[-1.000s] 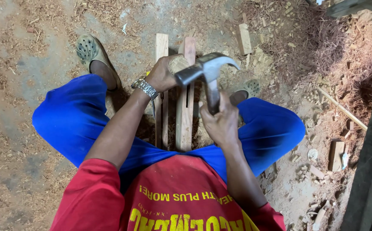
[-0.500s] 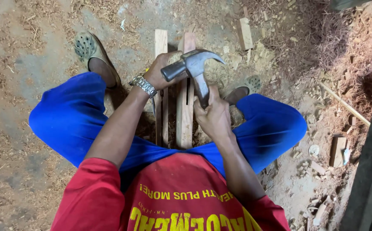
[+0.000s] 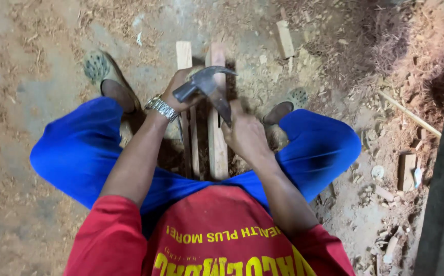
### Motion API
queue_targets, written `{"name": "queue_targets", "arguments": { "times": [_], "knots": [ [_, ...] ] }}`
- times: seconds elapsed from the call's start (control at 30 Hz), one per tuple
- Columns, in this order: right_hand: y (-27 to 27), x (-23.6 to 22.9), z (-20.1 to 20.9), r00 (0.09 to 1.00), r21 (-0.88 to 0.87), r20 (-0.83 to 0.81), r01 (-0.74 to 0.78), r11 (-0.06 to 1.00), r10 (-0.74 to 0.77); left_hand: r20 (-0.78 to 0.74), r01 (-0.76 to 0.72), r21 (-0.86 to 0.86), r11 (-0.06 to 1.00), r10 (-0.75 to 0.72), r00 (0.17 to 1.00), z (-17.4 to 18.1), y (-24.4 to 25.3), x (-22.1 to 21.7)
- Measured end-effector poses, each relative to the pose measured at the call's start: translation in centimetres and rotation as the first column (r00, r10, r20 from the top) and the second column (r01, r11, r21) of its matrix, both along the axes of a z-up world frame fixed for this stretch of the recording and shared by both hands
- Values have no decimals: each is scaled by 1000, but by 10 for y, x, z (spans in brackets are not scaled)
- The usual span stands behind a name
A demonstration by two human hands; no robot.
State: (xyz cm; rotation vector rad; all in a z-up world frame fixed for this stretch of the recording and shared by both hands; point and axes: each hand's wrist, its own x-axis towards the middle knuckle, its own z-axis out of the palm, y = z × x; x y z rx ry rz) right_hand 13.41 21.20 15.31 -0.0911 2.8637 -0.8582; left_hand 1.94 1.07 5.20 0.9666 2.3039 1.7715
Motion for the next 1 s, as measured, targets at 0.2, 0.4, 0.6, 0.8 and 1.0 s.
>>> {"name": "queue_targets", "arguments": {
  "times": [0.2, 0.4, 0.6, 0.8, 1.0],
  "knots": [
    [-6, 8, 0, 1000, 9, 11, 4, 1000, -4, 428, -40, -99, 994, 79, 900, 1, -11, 10],
    [-10, -12, 17, 993, 94, 122, -13, 995, 2, 39, -22, 29, 999, 21, 999, -19, -10, -14],
    [-16, 0, -6, 992, 45, 130, -6, 999, 0, 377, -112, -50, 992, 123, 918, -3, -15, 3],
    [-11, -20, 10, 994, 114, 99, -65, 991, 53, -19, -66, -47, 997, 65, 998, -46, -18, -5],
    [-19, 0, 59, 984, -211, -133, 88, 974, -117, 814, -414, 574, 706, -436, 385, -79, -17, -2]
  ]
}}
